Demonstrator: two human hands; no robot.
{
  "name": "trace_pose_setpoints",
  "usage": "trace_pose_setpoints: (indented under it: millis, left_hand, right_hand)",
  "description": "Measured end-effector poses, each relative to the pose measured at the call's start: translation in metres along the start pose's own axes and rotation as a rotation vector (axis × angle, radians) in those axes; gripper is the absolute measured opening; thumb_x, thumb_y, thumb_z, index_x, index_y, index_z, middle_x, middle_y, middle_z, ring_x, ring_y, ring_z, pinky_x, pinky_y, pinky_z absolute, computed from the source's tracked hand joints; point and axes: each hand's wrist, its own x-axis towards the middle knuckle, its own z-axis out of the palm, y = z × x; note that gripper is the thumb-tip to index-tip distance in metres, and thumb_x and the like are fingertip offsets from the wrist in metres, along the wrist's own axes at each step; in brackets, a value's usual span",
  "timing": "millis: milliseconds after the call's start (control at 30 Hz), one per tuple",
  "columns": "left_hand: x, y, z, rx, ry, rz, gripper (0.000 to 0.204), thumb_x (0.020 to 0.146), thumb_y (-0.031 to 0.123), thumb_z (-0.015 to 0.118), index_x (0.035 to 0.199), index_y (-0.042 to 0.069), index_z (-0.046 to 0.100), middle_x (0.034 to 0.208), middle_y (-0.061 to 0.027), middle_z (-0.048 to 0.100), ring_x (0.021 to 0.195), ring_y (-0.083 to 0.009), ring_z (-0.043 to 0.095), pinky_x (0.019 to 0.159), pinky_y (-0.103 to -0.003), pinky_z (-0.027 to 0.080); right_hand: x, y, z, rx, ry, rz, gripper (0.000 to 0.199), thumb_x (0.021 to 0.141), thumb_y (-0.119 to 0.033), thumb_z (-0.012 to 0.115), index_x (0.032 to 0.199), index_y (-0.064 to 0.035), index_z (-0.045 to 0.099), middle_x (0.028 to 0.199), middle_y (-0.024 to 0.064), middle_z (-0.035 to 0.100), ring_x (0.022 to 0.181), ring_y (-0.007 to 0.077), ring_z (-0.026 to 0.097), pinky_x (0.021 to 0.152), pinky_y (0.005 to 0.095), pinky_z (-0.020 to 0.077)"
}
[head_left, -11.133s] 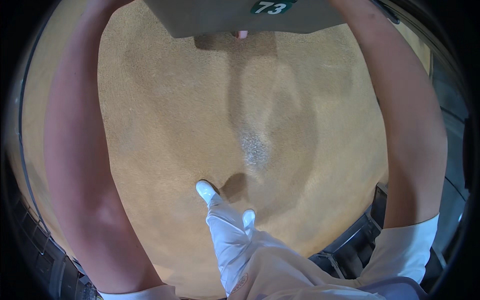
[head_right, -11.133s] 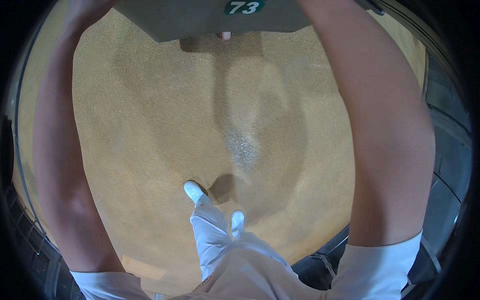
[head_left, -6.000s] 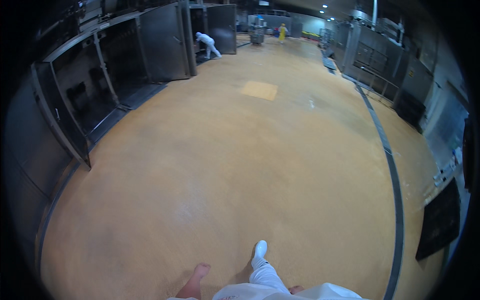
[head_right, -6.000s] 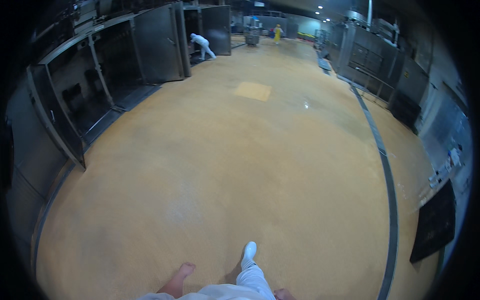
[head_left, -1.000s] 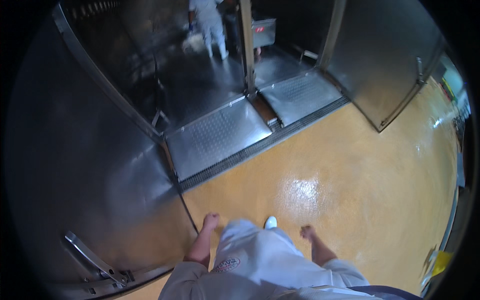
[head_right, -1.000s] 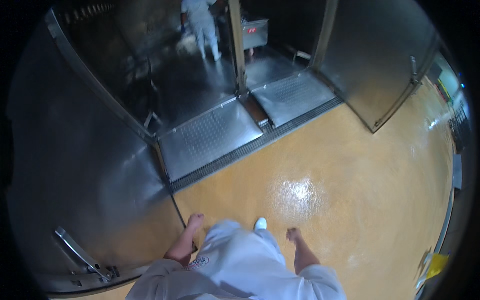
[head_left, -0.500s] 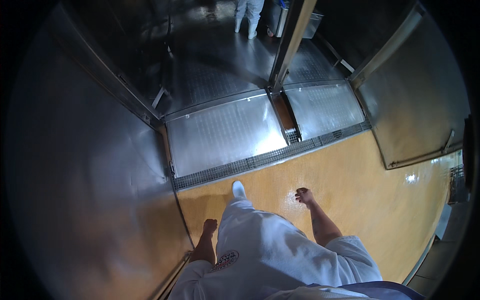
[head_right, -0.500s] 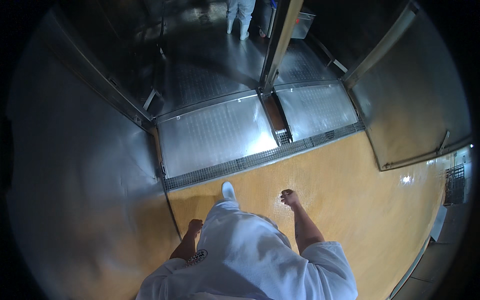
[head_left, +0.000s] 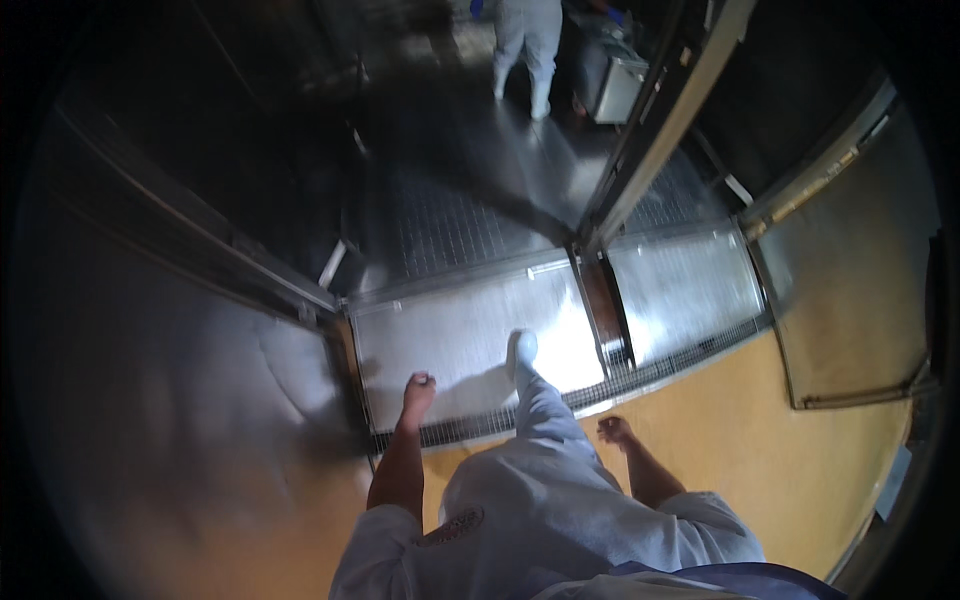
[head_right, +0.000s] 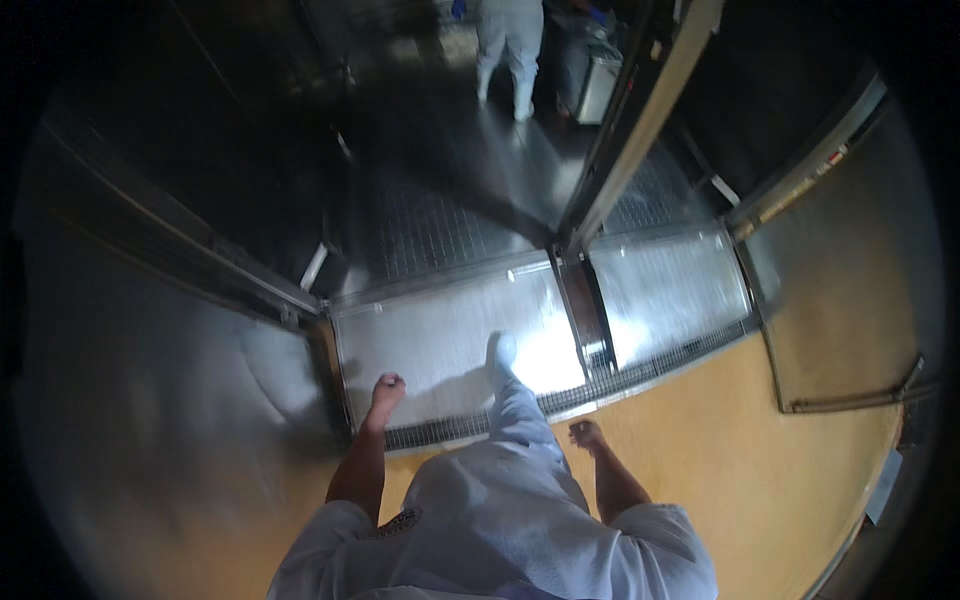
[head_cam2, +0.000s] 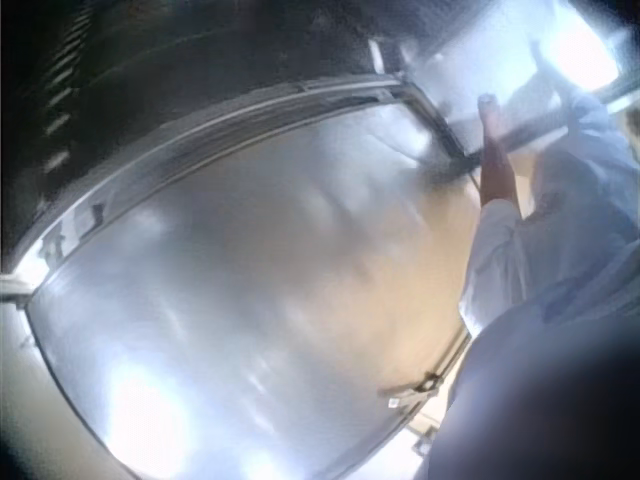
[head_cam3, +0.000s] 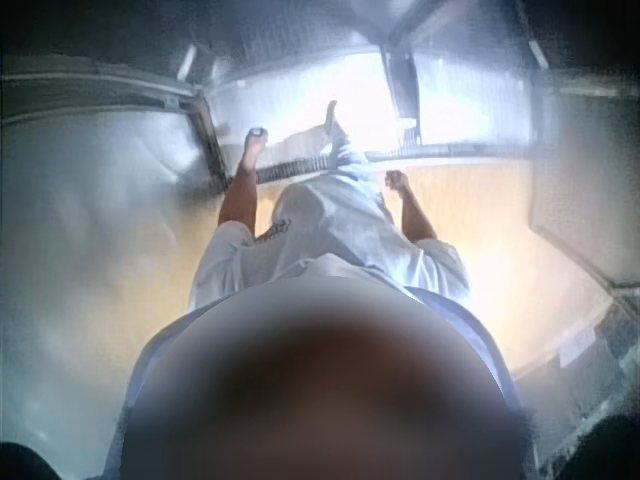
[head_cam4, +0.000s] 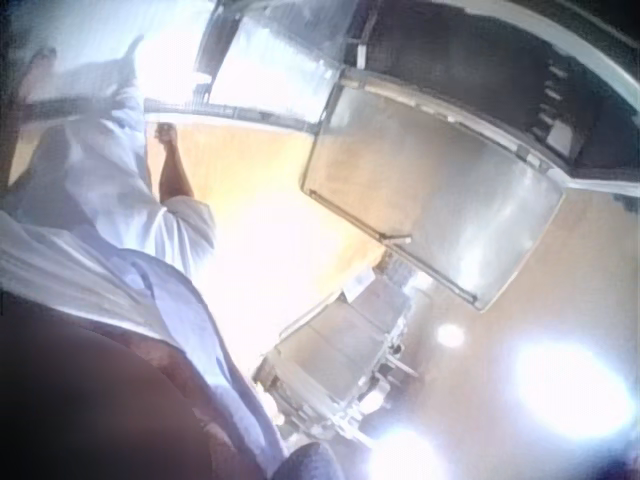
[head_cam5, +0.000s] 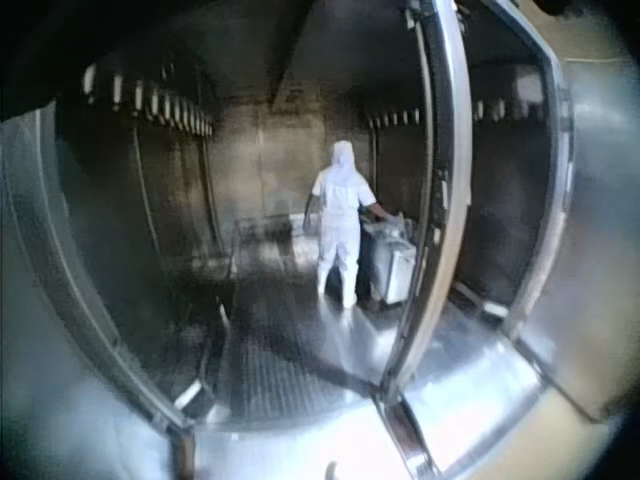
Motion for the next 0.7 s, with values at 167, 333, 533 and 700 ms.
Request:
trace_pose_setpoints:
  millis: [167, 333, 533, 700]
  left_hand:
    - [0.102, 0.015, -0.037, 0.105, 0.070, -0.151, 0.042, 0.082, 0.035, 0.072, 0.109, 0.005, 0.062, 0.098, -0.0160, 0.070, 0.095, -0.0297, 0.067, 0.084, -0.043, 0.053]
    - [0.164, 0.098, -0.031, 0.214, 0.062, -0.099, 0.039, 0.082, 0.033, 0.073, 0.110, 0.007, 0.063, 0.094, -0.0156, 0.071, 0.085, -0.0274, 0.069, 0.076, -0.041, 0.055]
    - [0.242, 0.209, 0.000, -0.138, 0.018, -0.329, 0.024, 0.093, 0.017, 0.066, 0.113, 0.005, 0.058, 0.087, -0.0096, 0.068, 0.078, -0.0177, 0.067, 0.069, -0.032, 0.056]
    - [0.326, 0.248, 0.020, -0.109, -0.067, -0.455, 0.026, 0.090, 0.023, 0.067, 0.109, 0.005, 0.060, 0.085, -0.0080, 0.068, 0.070, -0.0166, 0.064, 0.057, -0.031, 0.052]
  right_hand:
    - [0.114, -0.133, -0.005, -0.124, -0.105, 0.128, 0.029, 0.097, -0.033, 0.058, 0.107, -0.0062, 0.060, 0.081, 0.0082, 0.067, 0.062, 0.0189, 0.065, 0.047, 0.0351, 0.0516]
    - [0.261, -0.287, -0.069, 0.030, -0.078, -0.029, 0.030, 0.098, -0.032, 0.058, 0.109, -0.0059, 0.066, 0.089, 0.0077, 0.071, 0.070, 0.0178, 0.068, 0.054, 0.0325, 0.0532]
    - [0.355, -0.530, -0.100, -0.036, -0.001, -0.595, 0.030, 0.099, -0.028, 0.055, 0.103, 0.0006, 0.064, 0.084, 0.0112, 0.068, 0.080, 0.0193, 0.068, 0.064, 0.0328, 0.0555]
    - [0.388, -0.646, -0.114, -0.010, -0.131, -0.730, 0.026, 0.098, -0.023, 0.054, 0.103, 0.0005, 0.064, 0.089, 0.0102, 0.067, 0.074, 0.0184, 0.068, 0.064, 0.0321, 0.0586]
